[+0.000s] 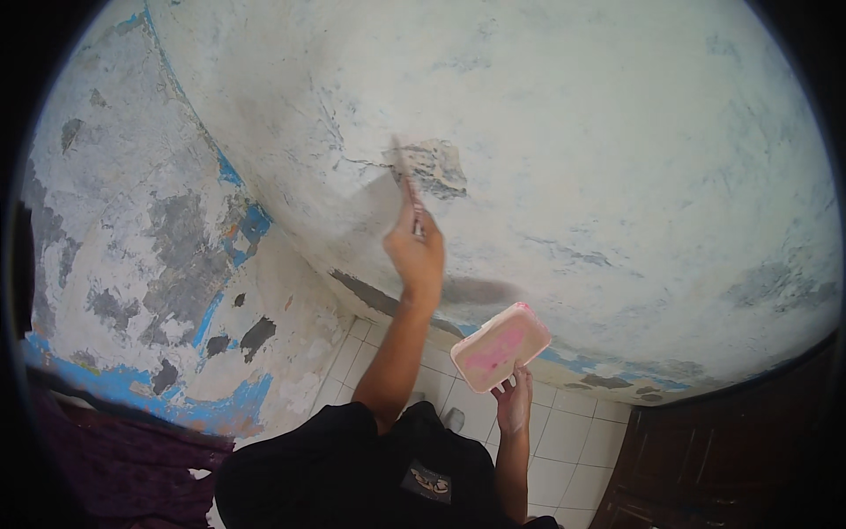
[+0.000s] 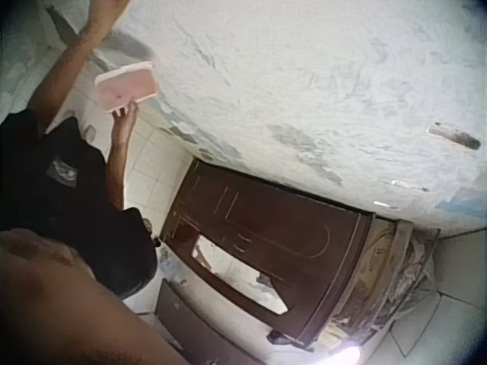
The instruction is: The person plasters and smooths a damaged wall using a putty knife and joint compound from a container.
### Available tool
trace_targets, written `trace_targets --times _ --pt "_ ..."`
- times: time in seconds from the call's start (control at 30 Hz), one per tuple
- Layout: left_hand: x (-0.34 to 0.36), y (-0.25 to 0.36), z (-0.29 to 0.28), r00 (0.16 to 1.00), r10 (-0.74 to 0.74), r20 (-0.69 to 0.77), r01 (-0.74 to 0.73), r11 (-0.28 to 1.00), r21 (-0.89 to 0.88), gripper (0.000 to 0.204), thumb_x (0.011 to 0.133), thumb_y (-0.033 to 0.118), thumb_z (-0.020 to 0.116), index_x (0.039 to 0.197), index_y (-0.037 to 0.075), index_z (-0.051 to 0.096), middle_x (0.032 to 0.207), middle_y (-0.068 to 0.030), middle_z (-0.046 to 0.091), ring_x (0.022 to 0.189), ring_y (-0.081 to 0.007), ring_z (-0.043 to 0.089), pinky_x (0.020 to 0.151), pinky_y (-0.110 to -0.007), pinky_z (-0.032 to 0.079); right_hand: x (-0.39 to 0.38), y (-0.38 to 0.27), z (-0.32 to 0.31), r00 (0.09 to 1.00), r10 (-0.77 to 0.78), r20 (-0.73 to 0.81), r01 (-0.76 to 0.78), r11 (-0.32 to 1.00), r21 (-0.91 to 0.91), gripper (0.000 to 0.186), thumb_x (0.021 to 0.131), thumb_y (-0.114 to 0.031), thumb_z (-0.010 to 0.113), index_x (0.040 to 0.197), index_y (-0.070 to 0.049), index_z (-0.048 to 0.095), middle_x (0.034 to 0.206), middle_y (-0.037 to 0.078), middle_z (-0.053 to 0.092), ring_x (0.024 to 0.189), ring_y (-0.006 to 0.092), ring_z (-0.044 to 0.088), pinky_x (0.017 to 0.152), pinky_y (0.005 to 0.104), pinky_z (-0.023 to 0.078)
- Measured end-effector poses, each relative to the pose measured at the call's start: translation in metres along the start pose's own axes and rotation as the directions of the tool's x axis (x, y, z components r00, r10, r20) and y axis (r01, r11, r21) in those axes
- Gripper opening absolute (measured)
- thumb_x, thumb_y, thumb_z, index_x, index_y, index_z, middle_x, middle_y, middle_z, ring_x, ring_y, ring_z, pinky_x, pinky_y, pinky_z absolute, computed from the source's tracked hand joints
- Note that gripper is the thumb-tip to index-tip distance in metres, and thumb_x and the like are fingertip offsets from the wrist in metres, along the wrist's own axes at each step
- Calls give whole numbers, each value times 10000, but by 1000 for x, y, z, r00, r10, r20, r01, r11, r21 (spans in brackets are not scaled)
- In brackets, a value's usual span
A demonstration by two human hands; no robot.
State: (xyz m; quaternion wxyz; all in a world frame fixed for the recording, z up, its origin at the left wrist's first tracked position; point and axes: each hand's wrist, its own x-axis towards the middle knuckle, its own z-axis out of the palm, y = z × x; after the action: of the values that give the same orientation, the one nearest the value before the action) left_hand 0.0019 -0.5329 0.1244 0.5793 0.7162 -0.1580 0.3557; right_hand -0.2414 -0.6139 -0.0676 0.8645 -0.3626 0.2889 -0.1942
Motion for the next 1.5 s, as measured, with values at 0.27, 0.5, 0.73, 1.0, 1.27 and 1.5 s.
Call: trace_targets --times 0.27,0.5,0.73,1.0,1.27,1.5 --pt "-66 20 16 935 190 298 -175 981 -79 584 861 -74 558 1430 46 508 1378 -229 562 1117 -353 659 863 -333 566 -1 -1 -18 998 -54 -27 54 999 1 555 981 -443 582 1346 -72 391 1335 120 469 1209 322 510 938 519 481" --pt "-41 -49 -2 998 63 -2 -62 968 -245 579 906 -86 508 1468 42 460 1414 -230 538 1297 -335 545 1044 -346 472 1 -9 -33 996 -74 -40 73 997 -14 586 968 -460 595 1365 -74 404 1333 113 454 1224 331 496 941 516 472" --pt "-126 -78 53 953 198 231 -227 968 104 731 808 -81 569 1497 116 427 1497 -191 451 1317 -443 476 979 -434 521 11 -13 -32 998 -55 -43 54 998 -20 600 967 -461 595 1381 -71 403 1338 115 456 1241 334 491 933 510 487" --pt "-133 -97 -24 973 -84 213 115 984 -138 504 877 -69 530 1378 -23 546 1366 -241 573 1158 -281 657 849 -317 534 1 -13 -27 997 -72 -39 71 997 -19 588 977 -449 582 1391 -67 412 1348 114 453 1245 343 503 959 509 485" --pt "-42 -43 10 964 -262 -52 253 959 -131 410 912 -30 550 1320 -35 592 1018 -135 734 773 -150 653 665 -284 499 -4 -5 -30 997 -66 -33 65 998 -15 603 980 -456 574 1405 -69 394 1374 114 439 1253 341 486 973 513 471" --pt "-103 -10 17 974 24 227 10 989 -147 573 856 -91 514 1419 17 522 1352 -214 603 1183 -252 646 919 -305 519 -6 -8 -23 997 -61 -39 60 998 -23 593 979 -464 570 1396 -71 415 1373 109 445 1243 336 496 967 497 479"
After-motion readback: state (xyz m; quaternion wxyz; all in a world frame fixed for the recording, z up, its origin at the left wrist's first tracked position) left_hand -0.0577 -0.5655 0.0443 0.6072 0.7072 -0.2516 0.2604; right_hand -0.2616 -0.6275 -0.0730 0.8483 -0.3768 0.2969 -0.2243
